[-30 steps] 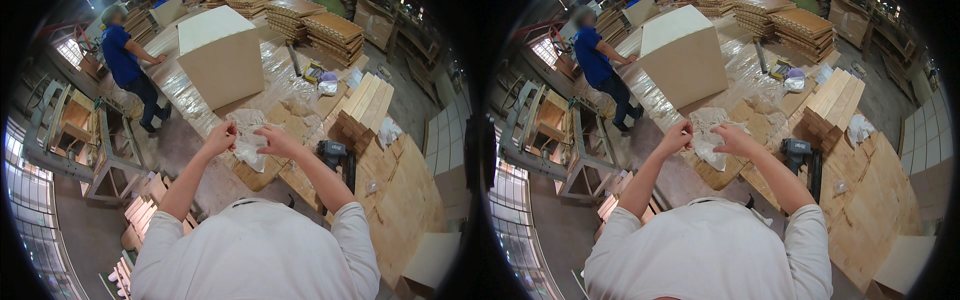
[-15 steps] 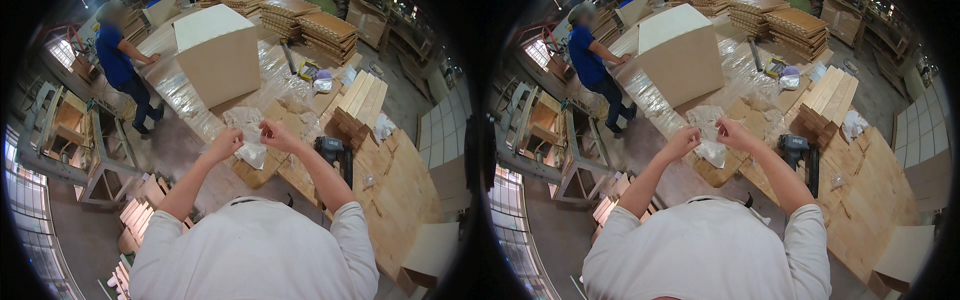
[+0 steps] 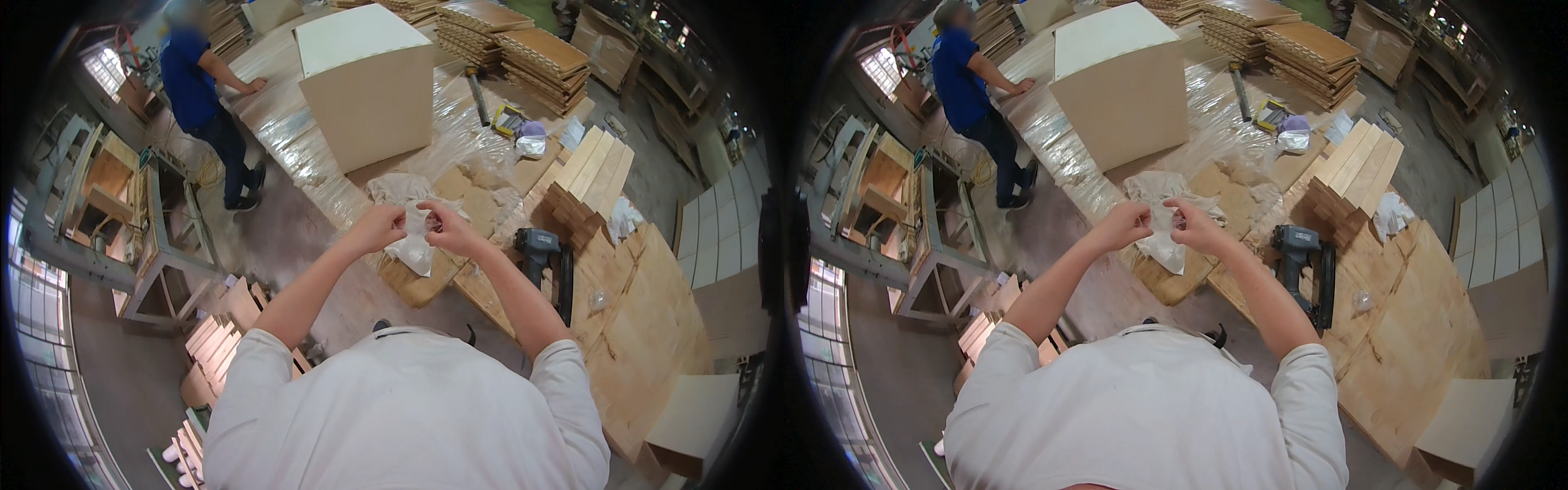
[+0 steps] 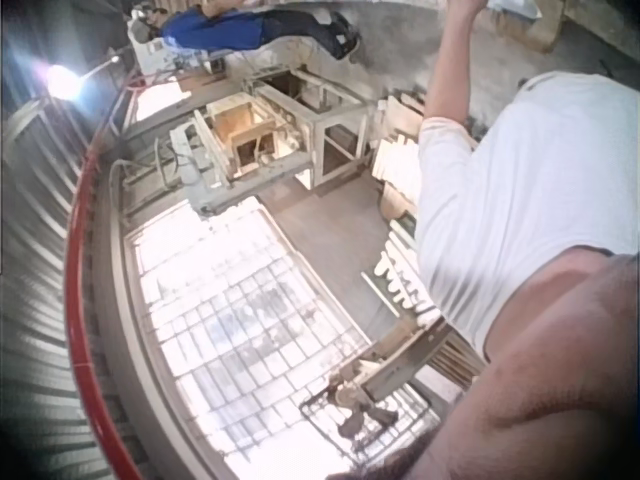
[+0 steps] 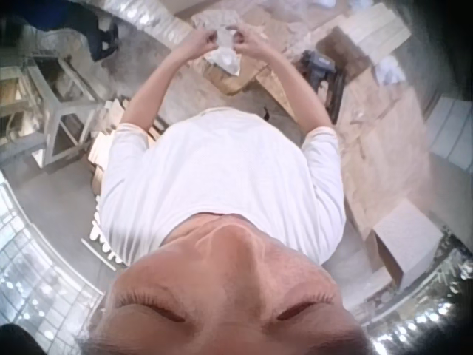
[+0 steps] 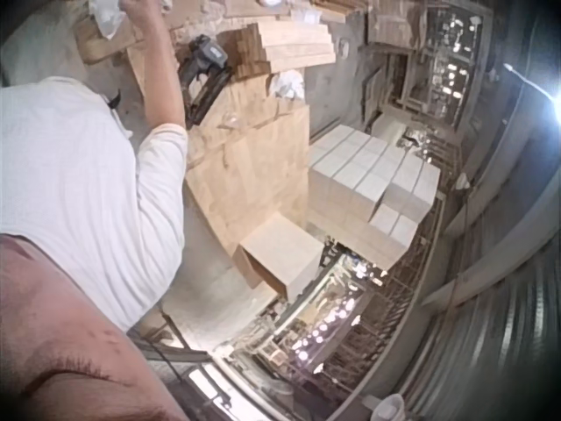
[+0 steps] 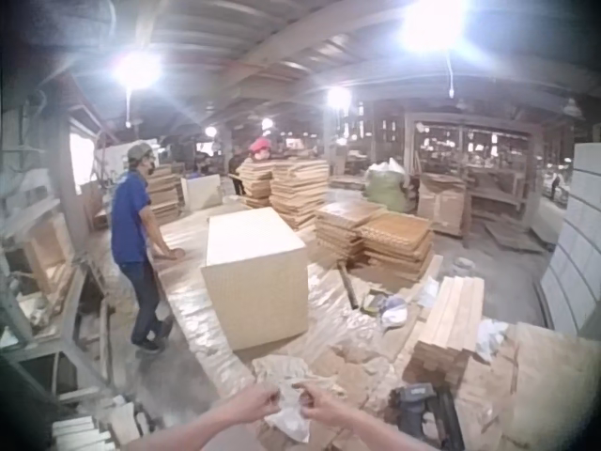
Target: The person wraps small white items in plastic bags and ties them with string. They handle the items one by one, placing them on a workbench, wrapping them, and then tying the bags shut. The person also moves wrapped items to a nearby shelf.
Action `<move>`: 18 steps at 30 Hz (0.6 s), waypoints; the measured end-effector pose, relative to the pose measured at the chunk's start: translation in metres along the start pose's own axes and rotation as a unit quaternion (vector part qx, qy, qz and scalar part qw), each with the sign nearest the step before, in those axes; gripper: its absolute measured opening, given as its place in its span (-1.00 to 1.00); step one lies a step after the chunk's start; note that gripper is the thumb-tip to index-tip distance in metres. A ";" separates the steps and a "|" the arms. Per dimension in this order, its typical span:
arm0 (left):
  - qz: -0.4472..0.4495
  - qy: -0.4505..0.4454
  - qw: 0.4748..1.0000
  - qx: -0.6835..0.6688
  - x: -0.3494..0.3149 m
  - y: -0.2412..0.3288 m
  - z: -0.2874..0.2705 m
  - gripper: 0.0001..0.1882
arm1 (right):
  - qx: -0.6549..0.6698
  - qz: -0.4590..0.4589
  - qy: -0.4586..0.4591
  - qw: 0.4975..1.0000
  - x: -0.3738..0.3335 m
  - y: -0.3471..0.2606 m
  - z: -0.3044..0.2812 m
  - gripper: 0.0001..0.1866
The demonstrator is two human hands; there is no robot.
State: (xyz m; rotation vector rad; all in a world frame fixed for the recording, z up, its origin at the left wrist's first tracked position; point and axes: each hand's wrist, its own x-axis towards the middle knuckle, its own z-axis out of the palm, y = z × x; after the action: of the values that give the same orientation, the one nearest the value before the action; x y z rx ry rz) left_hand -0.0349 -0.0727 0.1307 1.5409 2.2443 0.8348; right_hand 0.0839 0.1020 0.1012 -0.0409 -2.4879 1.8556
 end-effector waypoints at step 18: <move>-0.295 -0.103 0.498 -0.809 -0.030 0.030 0.093 -0.25 | -0.180 -0.079 0.098 0.976 -0.005 -0.010 0.025 -0.78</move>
State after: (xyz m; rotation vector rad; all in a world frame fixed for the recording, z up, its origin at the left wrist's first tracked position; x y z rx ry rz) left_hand 0.0491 -0.0647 0.0728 -0.1170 0.6689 1.5247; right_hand 0.0876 0.0748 0.1039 -0.0350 -2.5643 1.2597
